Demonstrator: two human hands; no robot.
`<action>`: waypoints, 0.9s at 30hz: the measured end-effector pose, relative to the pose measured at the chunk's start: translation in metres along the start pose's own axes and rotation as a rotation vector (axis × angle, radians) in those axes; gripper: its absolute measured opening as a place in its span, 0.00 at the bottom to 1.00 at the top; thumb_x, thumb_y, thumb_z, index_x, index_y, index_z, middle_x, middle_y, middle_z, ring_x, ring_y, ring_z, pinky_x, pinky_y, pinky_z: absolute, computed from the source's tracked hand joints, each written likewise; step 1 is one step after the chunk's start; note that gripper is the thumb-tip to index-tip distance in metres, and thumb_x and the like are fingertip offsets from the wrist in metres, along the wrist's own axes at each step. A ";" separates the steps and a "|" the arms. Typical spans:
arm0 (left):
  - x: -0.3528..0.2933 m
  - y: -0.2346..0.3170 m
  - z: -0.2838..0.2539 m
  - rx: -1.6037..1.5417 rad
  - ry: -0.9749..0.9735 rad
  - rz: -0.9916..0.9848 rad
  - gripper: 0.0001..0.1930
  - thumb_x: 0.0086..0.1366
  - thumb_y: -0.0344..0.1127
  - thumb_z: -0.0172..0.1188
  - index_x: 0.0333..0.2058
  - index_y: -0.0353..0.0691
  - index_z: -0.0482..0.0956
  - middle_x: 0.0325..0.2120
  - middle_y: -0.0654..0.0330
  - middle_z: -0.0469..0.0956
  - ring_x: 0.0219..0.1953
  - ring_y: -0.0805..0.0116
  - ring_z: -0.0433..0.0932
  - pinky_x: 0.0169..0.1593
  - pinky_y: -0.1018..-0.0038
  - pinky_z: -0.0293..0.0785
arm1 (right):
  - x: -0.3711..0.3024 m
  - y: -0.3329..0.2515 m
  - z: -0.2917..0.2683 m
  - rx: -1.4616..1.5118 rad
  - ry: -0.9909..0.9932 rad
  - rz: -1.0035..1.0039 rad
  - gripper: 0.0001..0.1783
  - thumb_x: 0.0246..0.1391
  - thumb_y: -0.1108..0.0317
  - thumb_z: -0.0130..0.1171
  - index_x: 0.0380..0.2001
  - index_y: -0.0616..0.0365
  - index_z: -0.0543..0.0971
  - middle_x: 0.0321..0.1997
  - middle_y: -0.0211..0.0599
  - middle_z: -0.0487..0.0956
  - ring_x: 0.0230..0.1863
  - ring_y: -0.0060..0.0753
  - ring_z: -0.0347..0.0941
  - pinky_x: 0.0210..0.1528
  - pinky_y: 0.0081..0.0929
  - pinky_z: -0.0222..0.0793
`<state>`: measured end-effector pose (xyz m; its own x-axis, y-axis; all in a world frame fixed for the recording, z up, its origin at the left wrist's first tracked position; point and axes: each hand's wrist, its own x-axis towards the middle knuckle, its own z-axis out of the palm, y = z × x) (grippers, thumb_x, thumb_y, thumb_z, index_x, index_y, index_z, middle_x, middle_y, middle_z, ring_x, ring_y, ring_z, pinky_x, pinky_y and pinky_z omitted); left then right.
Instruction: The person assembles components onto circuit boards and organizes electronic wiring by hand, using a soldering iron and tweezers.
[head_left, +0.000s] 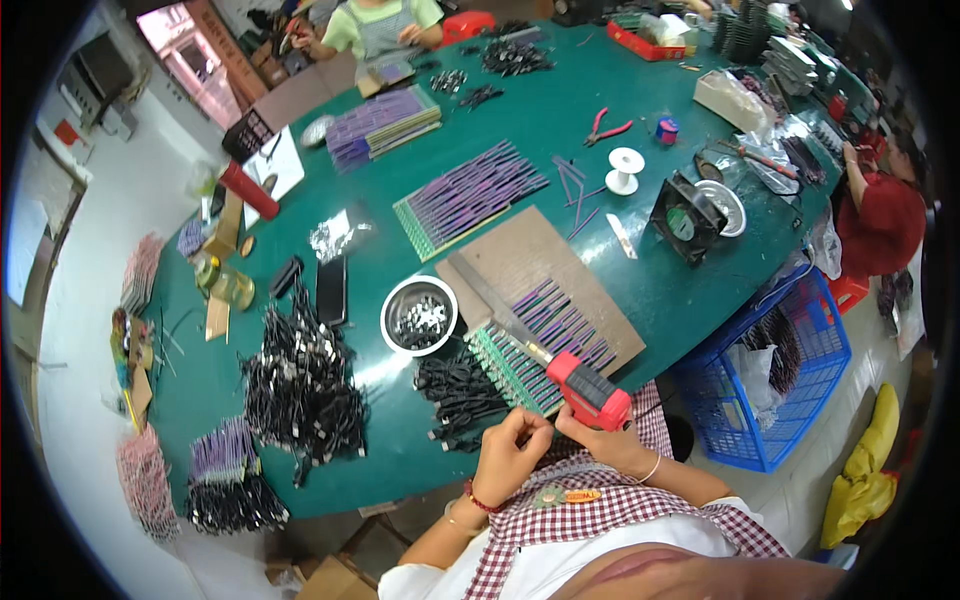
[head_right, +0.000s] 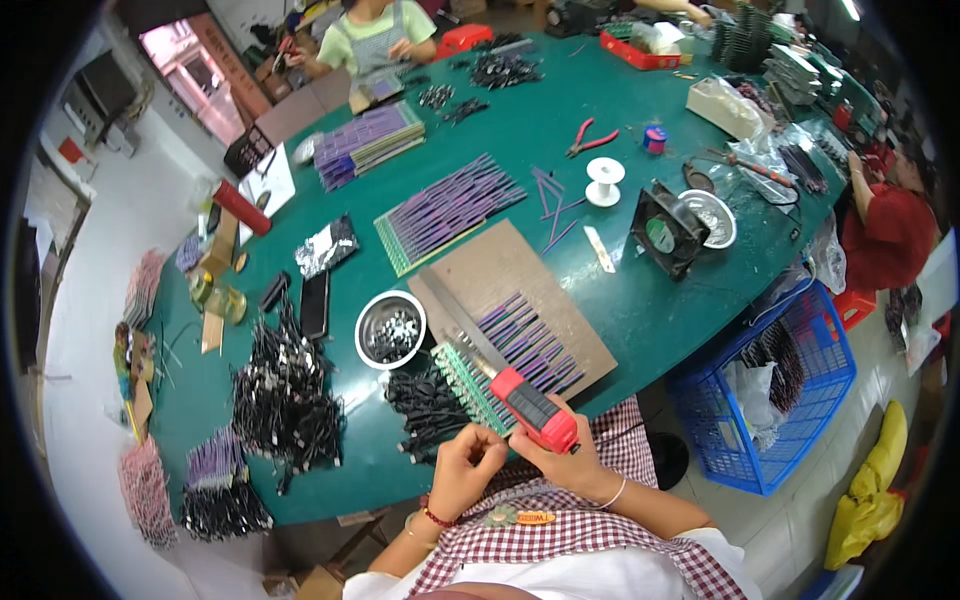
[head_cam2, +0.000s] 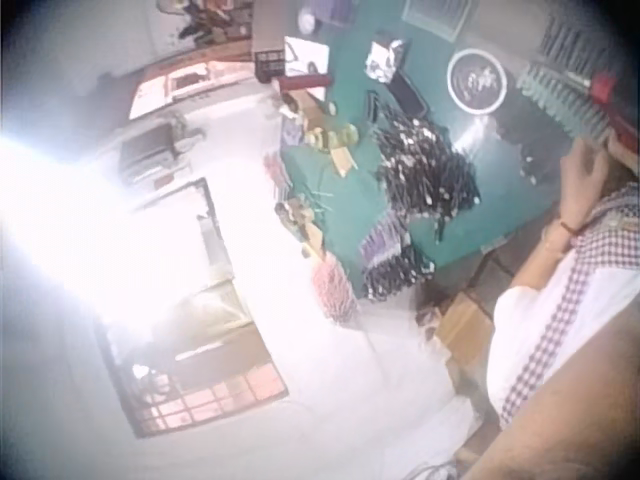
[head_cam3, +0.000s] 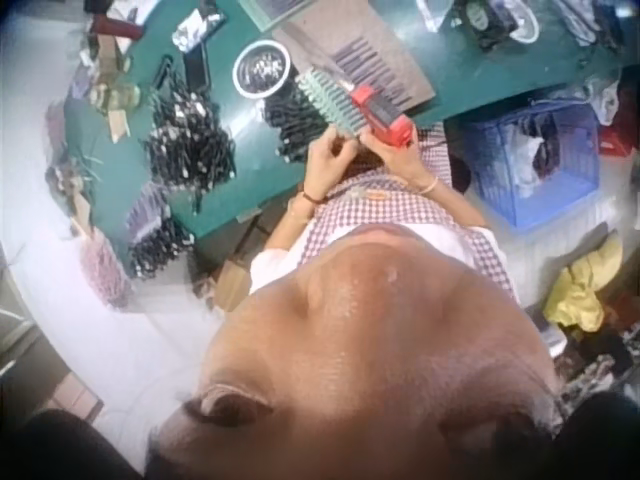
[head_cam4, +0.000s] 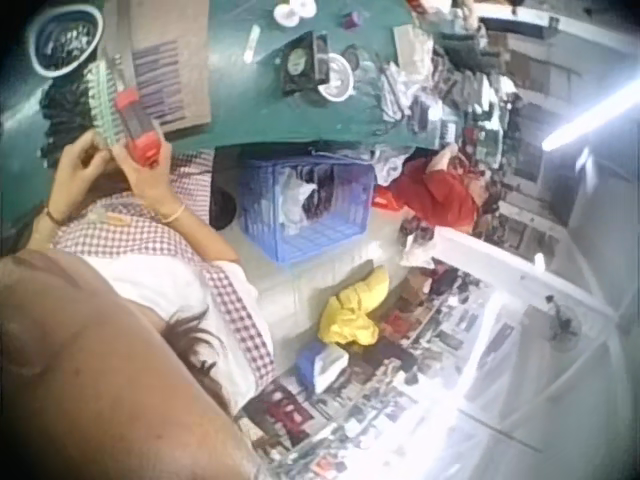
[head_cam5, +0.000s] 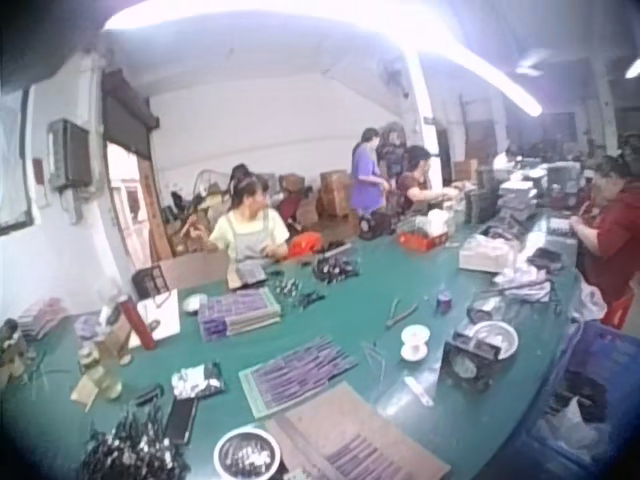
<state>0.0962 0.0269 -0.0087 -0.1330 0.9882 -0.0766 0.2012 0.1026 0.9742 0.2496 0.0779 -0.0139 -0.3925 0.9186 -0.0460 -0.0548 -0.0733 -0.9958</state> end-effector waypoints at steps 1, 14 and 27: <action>0.000 -0.002 -0.002 0.048 -0.012 0.080 0.04 0.56 0.27 0.57 0.28 0.32 0.72 0.18 0.59 0.75 0.20 0.80 0.70 0.25 0.81 0.66 | 0.000 -0.003 -0.006 0.043 -0.058 0.054 0.11 0.44 0.73 0.63 0.32 0.60 0.75 0.28 0.25 0.75 0.30 0.14 0.70 0.34 0.16 0.66; -0.016 0.013 -0.013 0.120 -0.186 0.031 0.05 0.57 0.29 0.57 0.27 0.32 0.74 0.18 0.60 0.74 0.21 0.79 0.70 0.26 0.80 0.66 | -0.006 -0.006 -0.011 0.263 -0.158 0.274 0.14 0.41 0.72 0.65 0.34 0.60 0.75 0.28 0.27 0.76 0.31 0.19 0.71 0.34 0.20 0.68; 0.002 0.014 -0.012 -0.177 0.021 -0.237 0.08 0.60 0.32 0.52 0.25 0.34 0.73 0.15 0.68 0.70 0.16 0.86 0.64 0.19 0.87 0.57 | 0.019 -0.007 0.001 0.113 -0.122 0.186 0.10 0.48 0.74 0.59 0.37 0.62 0.74 0.31 0.28 0.76 0.34 0.18 0.71 0.37 0.18 0.68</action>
<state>0.0868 0.0293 0.0071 -0.1766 0.9362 -0.3039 -0.0098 0.3070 0.9517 0.2413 0.0957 -0.0072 -0.5127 0.8323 -0.2107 -0.0712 -0.2857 -0.9557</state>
